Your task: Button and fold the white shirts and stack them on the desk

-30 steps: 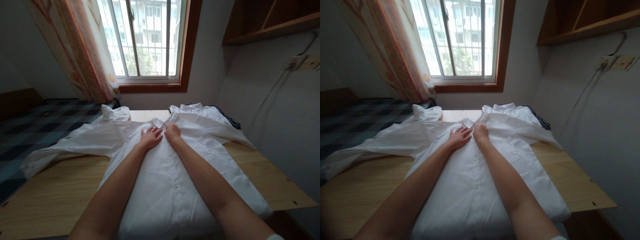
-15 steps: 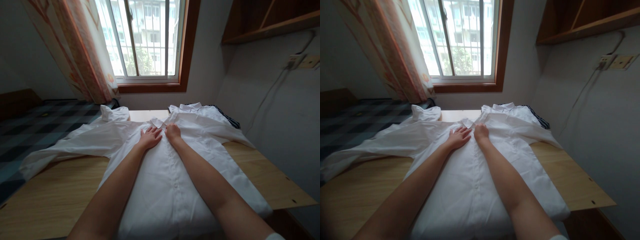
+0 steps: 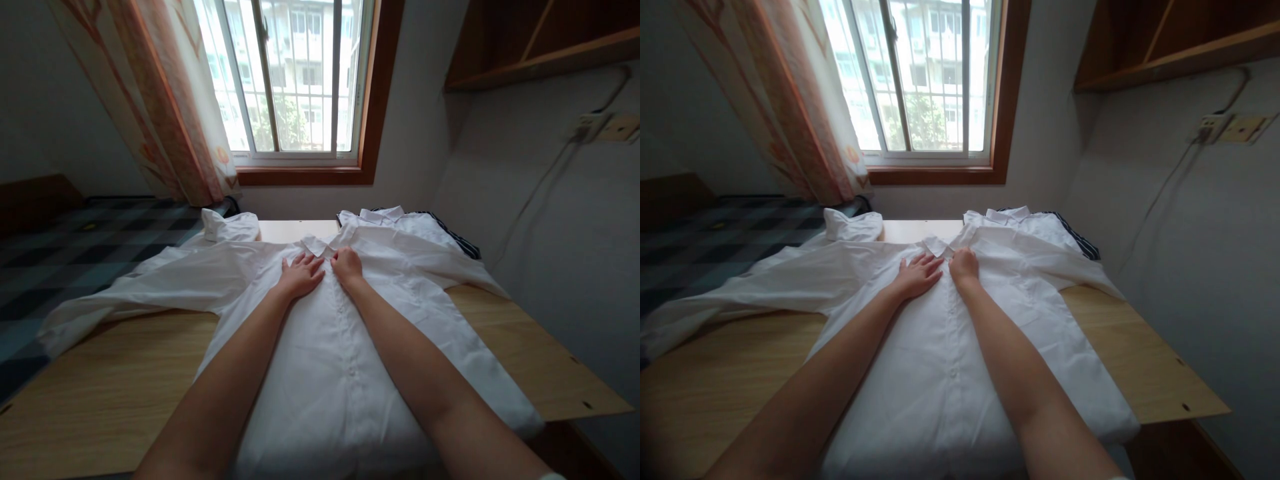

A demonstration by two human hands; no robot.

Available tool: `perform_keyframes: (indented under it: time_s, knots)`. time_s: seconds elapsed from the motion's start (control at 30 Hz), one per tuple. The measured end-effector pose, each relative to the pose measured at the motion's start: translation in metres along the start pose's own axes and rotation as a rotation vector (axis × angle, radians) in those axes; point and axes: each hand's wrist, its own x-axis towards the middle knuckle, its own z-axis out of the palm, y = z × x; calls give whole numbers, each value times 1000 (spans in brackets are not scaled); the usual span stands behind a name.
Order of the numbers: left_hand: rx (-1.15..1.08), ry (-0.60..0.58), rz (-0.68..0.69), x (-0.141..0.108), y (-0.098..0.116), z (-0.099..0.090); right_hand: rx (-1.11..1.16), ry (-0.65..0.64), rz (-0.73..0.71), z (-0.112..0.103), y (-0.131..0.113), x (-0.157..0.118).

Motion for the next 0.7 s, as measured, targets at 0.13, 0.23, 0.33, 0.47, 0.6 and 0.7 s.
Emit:
perform_keyframes:
  time_s: [0.13, 0.23, 0.33, 0.47, 0.6, 0.7]
  knots:
    - [-1, 0, -4, 0, 0, 0, -29, 38, -11, 2, 0, -2]
    - [-3, 4, -5, 0, -1, 0, -28, 57, -23, 3, 0, -5]
    - [-3, 13, -3, 0, 1, 1, 8, 72, -21, 1, 0, -7]
    - [31, 98, -22, 1, 9, 4, 114, 99, 23, -3, 0, -7]
    - [43, 139, -55, 3, 14, 9, 211, 71, 76, -3, 1, -7]
    - [40, 84, -51, 5, 13, 9, 211, 45, 79, -1, 2, -7]
